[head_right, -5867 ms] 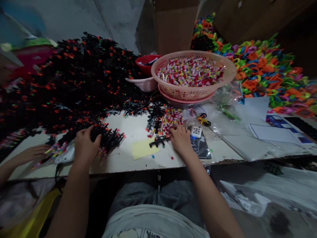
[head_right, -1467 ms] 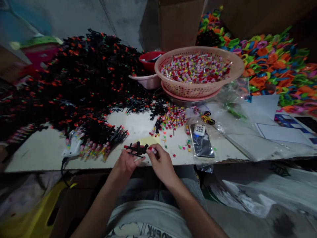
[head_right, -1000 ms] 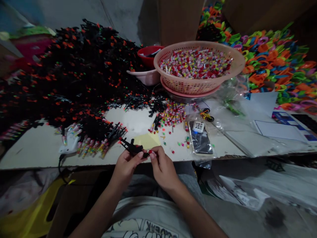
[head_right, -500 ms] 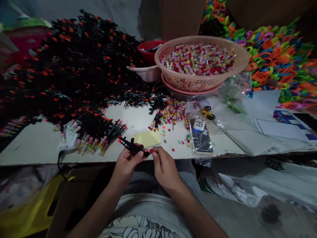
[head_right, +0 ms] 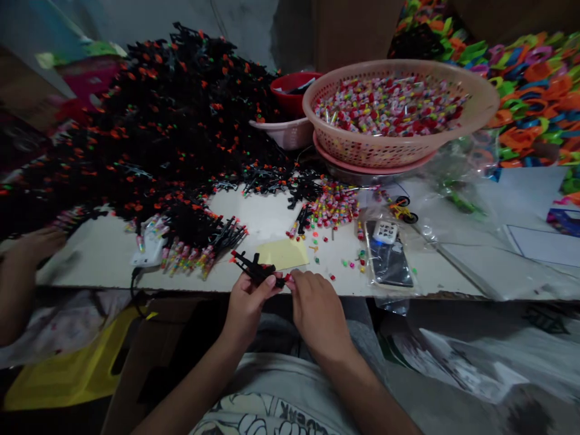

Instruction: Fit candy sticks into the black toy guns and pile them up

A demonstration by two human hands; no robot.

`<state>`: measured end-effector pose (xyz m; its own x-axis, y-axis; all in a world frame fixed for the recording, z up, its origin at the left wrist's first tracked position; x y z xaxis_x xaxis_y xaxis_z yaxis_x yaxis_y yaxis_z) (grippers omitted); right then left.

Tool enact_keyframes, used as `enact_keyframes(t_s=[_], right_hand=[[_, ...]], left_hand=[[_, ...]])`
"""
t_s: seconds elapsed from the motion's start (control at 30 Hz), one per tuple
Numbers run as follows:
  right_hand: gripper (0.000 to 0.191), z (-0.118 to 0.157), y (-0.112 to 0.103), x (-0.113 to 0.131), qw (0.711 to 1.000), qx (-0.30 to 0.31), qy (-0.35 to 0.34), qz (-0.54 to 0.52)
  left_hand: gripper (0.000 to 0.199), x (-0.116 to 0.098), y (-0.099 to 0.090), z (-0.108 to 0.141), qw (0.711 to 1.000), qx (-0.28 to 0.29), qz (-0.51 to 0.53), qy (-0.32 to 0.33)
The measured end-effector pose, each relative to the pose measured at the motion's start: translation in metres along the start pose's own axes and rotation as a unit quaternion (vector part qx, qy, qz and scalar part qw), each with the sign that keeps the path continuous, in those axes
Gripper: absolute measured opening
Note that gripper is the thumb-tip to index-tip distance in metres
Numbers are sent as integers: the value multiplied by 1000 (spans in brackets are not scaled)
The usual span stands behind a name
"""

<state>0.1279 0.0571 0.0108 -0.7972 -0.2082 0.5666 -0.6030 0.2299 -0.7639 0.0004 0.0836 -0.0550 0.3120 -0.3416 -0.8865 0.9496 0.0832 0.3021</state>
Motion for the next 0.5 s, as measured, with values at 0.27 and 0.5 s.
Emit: enact_keyframes(t_s=[0.27, 0.5], right_hand=[[30, 1, -1, 5, 999, 2, -6, -47], [33, -1, 19, 8, 996, 24, -27, 87]], left_hand=[[37, -6, 1, 1, 1000, -1, -7, 22], [32, 4, -2, -6, 1000, -6, 27, -9]])
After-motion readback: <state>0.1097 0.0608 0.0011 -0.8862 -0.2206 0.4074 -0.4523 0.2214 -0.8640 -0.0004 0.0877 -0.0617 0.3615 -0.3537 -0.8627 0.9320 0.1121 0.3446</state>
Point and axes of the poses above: each hand's wrist, its own z-axis away from the middle knuckle, its own y-axis out of the palm, x = y × z, the point moved 10 cm from there along -z, towards the middle knuckle, and after that the axes turned 3 degrees about -z, right-handed, at the moved point
